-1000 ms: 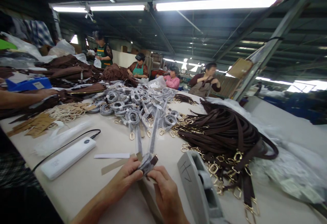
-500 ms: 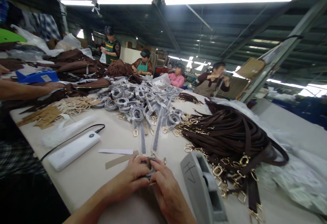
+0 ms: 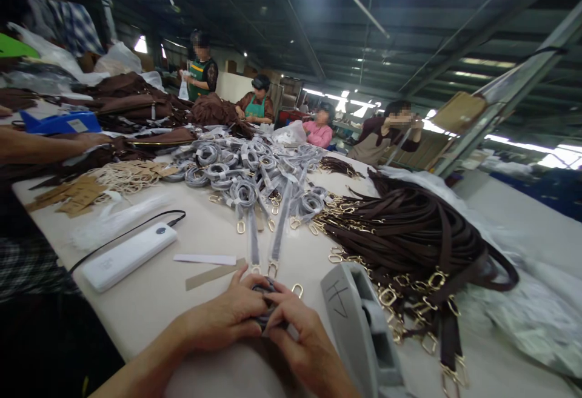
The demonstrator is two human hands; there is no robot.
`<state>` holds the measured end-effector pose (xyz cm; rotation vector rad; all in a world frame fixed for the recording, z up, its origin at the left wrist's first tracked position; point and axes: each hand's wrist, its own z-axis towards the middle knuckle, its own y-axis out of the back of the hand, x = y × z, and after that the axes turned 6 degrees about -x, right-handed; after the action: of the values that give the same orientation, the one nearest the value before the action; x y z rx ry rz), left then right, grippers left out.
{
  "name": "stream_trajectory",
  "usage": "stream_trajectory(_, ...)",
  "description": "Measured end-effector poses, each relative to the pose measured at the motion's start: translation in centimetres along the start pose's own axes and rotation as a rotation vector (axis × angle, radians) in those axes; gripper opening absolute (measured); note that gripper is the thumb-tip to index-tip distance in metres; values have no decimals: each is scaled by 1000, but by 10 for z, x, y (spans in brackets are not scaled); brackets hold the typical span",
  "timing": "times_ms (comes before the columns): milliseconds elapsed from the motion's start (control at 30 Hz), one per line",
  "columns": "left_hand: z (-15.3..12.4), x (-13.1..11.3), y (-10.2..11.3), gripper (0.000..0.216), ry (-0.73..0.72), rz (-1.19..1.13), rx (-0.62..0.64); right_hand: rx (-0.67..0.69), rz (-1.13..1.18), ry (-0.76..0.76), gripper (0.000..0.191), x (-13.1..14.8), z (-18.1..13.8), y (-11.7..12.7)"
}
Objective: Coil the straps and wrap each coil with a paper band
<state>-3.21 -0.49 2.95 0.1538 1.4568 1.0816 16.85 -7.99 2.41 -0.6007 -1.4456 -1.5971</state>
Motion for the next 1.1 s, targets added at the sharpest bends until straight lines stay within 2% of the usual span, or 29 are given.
stream_trajectory(133, -1, 1, -3, 20, 14, -32, -44, -73, 97, -68, 12, -1, 2, -1)
stream_trajectory(267, -2, 0, -6, 18, 91, -56, -109, -123, 156, -117, 16, -5, 3, -5)
stream_trajectory(433, 0, 1, -4, 23, 138, -121, -122, -254, 122, -31, 14, -7, 3, -16)
stream_trajectory(600, 1, -3, -5, 11, 153, -168, -129, -351, 118, 21, 14, -9, 2, -21)
stream_trajectory(800, 4, -8, -15, 12, 244, -140, -211, -396, 246, -127, 10, -11, 3, -23)
stream_trajectory(900, 5, -9, -18, 15, 263, -123, -233, -402, 312, -200, 16, -10, 4, -24)
stream_trajectory(1100, 8, -11, -18, 17, 308, -114, -229, -454, 301, -231, 19, -6, 4, -26)
